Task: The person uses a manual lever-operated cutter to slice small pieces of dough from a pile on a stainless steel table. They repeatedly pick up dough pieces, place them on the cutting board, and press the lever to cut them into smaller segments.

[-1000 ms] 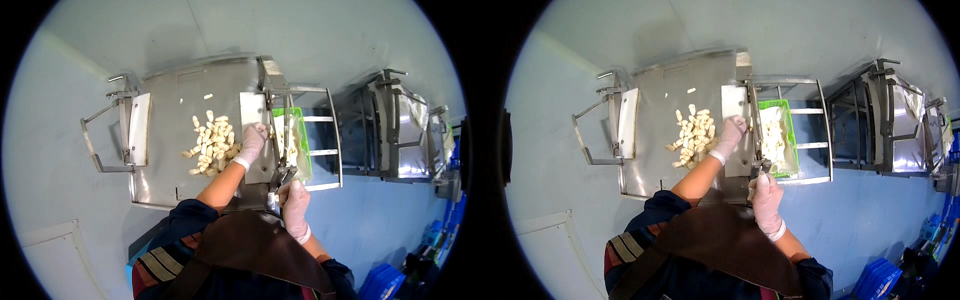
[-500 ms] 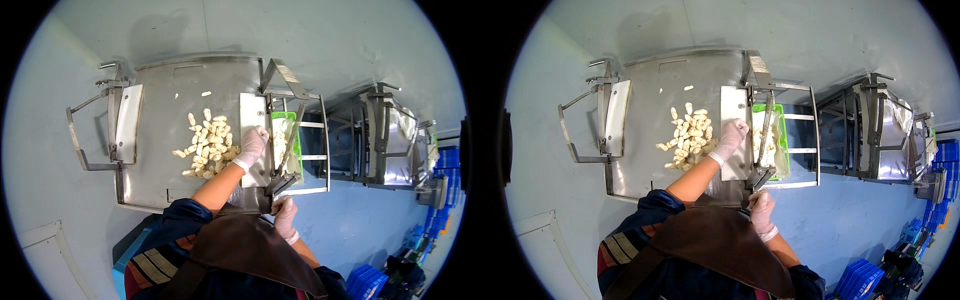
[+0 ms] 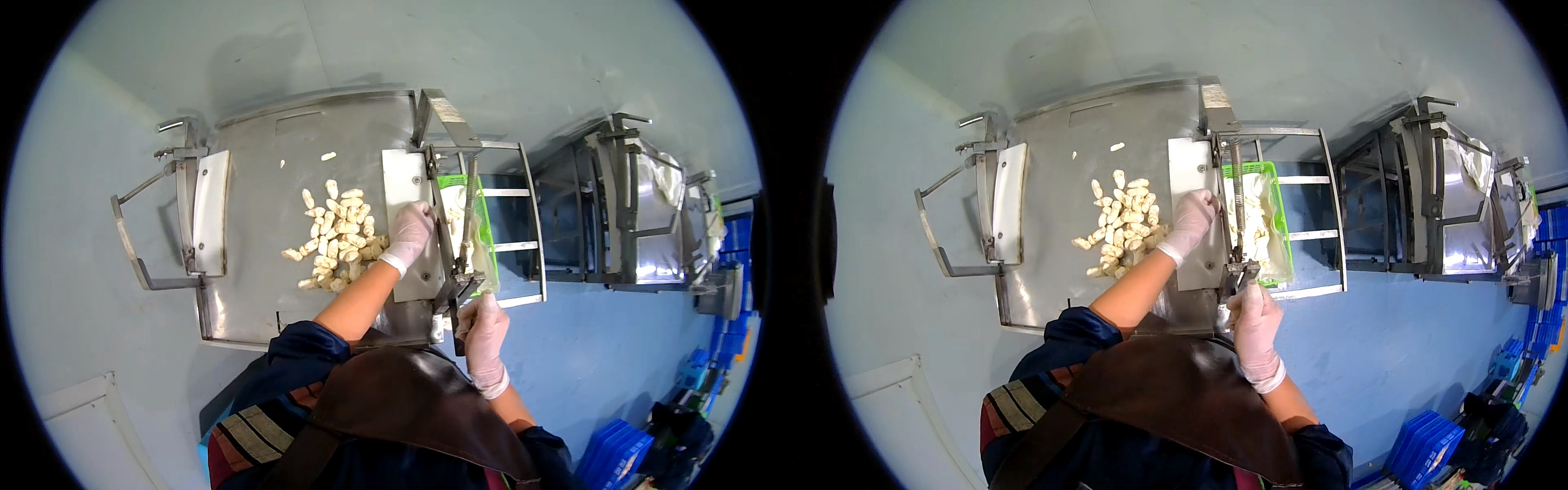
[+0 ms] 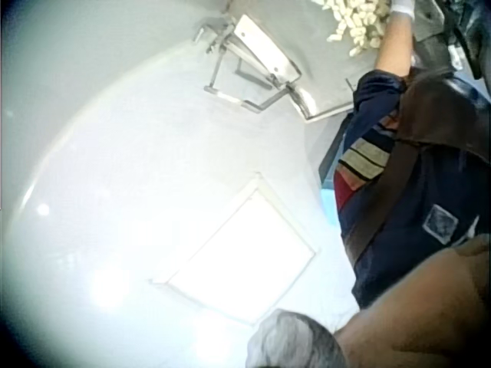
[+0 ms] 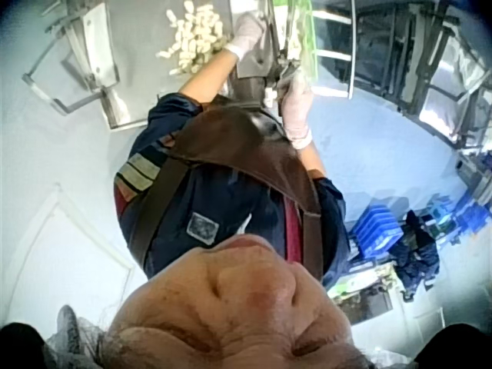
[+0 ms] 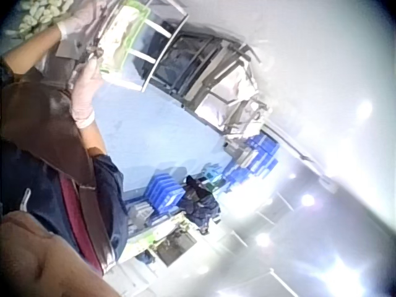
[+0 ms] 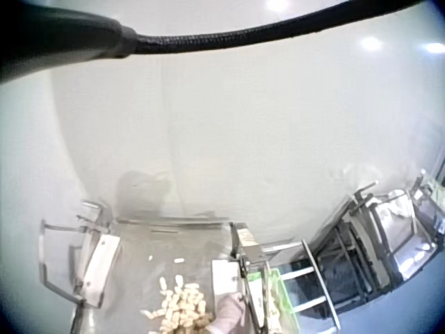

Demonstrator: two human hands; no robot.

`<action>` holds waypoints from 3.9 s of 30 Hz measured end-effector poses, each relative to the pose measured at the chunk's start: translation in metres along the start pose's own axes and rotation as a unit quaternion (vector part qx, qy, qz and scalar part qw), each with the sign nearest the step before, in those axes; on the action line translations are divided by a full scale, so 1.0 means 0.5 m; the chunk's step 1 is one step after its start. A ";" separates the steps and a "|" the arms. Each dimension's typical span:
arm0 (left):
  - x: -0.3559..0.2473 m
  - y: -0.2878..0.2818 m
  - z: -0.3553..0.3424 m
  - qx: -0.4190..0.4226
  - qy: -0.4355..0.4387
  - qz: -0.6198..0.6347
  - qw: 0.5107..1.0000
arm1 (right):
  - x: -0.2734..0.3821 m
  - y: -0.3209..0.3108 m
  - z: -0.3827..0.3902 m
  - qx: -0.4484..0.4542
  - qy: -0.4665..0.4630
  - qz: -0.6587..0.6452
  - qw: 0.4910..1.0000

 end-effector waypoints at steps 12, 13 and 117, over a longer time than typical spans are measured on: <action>-0.016 0.030 0.015 0.037 -0.098 0.174 0.979 | -0.207 -0.021 0.056 0.018 -0.077 -0.057 0.995; 0.002 0.049 0.004 0.023 -0.052 0.218 0.974 | -0.211 -0.017 0.058 0.024 -0.079 -0.064 0.995; -0.038 -0.042 0.002 0.069 -0.007 0.104 0.992 | -0.217 -0.013 0.058 -0.005 -0.073 -0.045 0.996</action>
Point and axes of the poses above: each hand's wrist, its own z-axis away from the middle knuckle, its own y-axis out of the palm, x = y × z, the point moved 3 cm from there along -z, towards the middle knuckle, and after that the axes turned 14 degrees about -y, right-handed, at the moved point
